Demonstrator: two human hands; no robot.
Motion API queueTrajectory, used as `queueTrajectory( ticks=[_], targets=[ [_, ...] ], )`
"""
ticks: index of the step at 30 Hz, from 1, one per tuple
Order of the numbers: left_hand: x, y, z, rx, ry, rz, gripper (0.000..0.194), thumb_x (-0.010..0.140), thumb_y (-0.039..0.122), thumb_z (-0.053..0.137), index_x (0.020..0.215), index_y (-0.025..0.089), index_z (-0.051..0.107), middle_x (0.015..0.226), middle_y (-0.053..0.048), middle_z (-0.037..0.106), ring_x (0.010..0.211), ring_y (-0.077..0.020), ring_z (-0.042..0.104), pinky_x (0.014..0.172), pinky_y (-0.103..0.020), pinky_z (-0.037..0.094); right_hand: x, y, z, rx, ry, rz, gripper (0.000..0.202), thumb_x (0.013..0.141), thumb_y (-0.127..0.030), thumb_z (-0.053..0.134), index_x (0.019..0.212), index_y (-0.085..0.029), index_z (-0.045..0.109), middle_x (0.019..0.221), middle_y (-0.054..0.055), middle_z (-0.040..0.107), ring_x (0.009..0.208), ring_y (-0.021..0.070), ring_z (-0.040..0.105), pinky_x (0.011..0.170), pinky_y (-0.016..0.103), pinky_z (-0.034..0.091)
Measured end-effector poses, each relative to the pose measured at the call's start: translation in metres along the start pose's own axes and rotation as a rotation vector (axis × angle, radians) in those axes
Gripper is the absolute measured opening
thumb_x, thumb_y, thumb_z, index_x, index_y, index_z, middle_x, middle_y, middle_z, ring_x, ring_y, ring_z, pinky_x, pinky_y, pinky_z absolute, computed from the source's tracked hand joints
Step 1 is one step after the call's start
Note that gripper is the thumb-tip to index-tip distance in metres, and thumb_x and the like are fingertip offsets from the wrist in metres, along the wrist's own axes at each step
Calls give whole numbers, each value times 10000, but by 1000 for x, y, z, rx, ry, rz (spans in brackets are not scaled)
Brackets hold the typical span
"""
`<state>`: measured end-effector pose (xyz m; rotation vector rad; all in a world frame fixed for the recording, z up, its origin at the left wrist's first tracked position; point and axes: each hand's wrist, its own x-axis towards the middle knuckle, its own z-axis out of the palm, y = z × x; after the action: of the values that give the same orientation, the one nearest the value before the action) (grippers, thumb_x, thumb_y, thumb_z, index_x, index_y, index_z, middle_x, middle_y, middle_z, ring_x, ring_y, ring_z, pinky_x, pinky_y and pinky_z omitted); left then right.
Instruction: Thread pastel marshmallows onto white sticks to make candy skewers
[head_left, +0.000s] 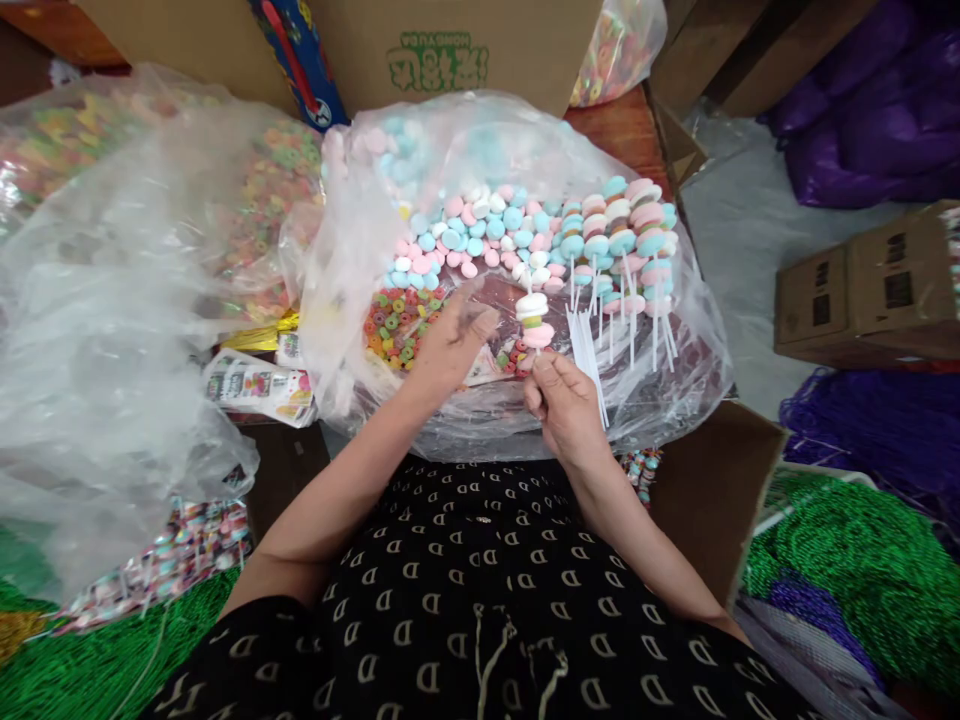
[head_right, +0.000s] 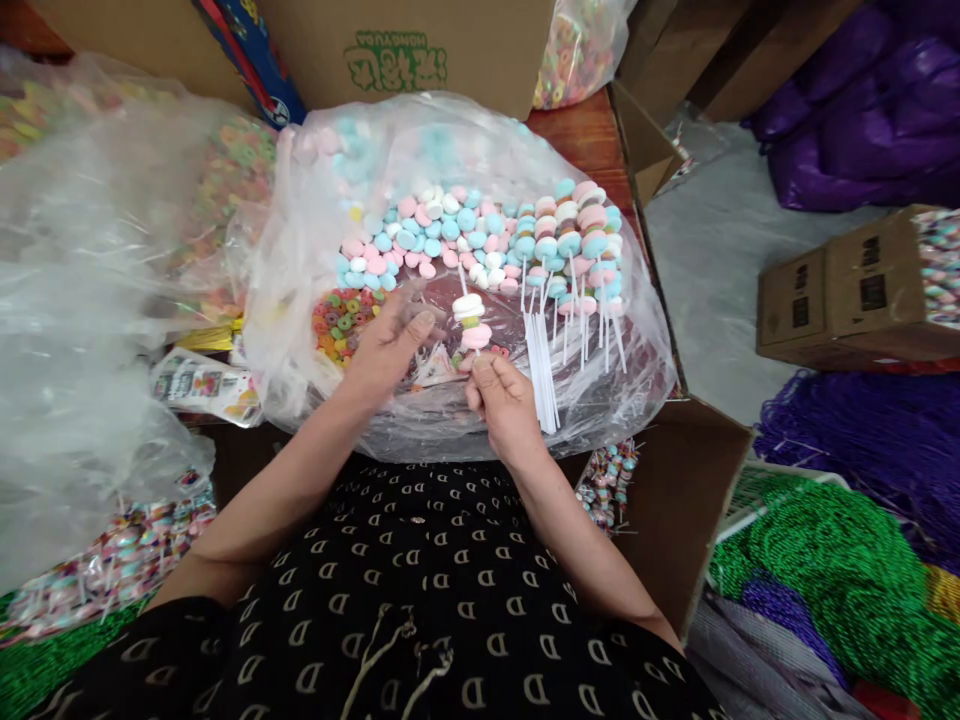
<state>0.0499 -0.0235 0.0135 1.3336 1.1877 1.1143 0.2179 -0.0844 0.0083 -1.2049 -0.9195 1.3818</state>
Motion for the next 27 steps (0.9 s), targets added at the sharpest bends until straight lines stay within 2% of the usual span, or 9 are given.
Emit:
queueTrajectory(
  ticks=[2,5,7,9,16,21,27],
  targets=[
    [8,-2,-27,413,73,145,221,1011,315,632,1180,254,761,1101,-51,795,1091,-239,727,1030,-430,571,0,-4,-4,22,27,6,474,849,-691,795,861,-235,665,494,-94,479,424,83,306,422,240,218],
    [10,-4,-57,920,-8,163,213,1015,272,600,1073,219,798,1076,-81,785,1140,-303,702,1090,-511,537,-3,-4,-4,35,38,29,463,855,-672,789,815,-234,643,482,-97,463,421,80,297,417,232,224],
    [6,-4,-66,1128,-110,142,208,1012,286,618,1093,218,798,1111,-99,768,1191,-347,680,1113,-556,516,-5,-1,-2,23,32,44,451,873,-664,767,811,-234,642,480,-99,455,422,81,288,414,228,228],
    [1,-4,-66,1247,-179,134,206,1009,294,632,1123,227,790,1177,-114,749,1251,-377,650,1130,-581,500,-6,0,0,4,25,50,433,889,-653,748,837,-233,659,484,-100,458,427,83,290,417,227,233],
    [-1,0,-59,1340,-206,97,322,1048,266,552,1321,189,704,1396,-180,667,1413,-436,555,1190,-610,448,-10,7,-3,-53,-23,32,384,948,-607,694,886,-228,679,505,-99,471,444,87,317,458,239,271],
    [-6,-4,-69,1314,-202,147,223,1050,273,536,1160,202,717,1282,-152,694,1322,-395,606,1181,-585,456,-13,14,-5,-89,-53,18,351,992,-565,655,906,-226,680,521,-99,478,465,92,342,506,249,325],
    [-10,-14,-79,1238,-177,216,192,984,222,552,1075,218,722,1160,-145,713,1193,-374,652,1141,-564,485,-16,16,-4,-157,-90,-9,374,1013,-588,623,929,-229,683,536,-91,487,478,101,373,525,260,335]
  ],
)
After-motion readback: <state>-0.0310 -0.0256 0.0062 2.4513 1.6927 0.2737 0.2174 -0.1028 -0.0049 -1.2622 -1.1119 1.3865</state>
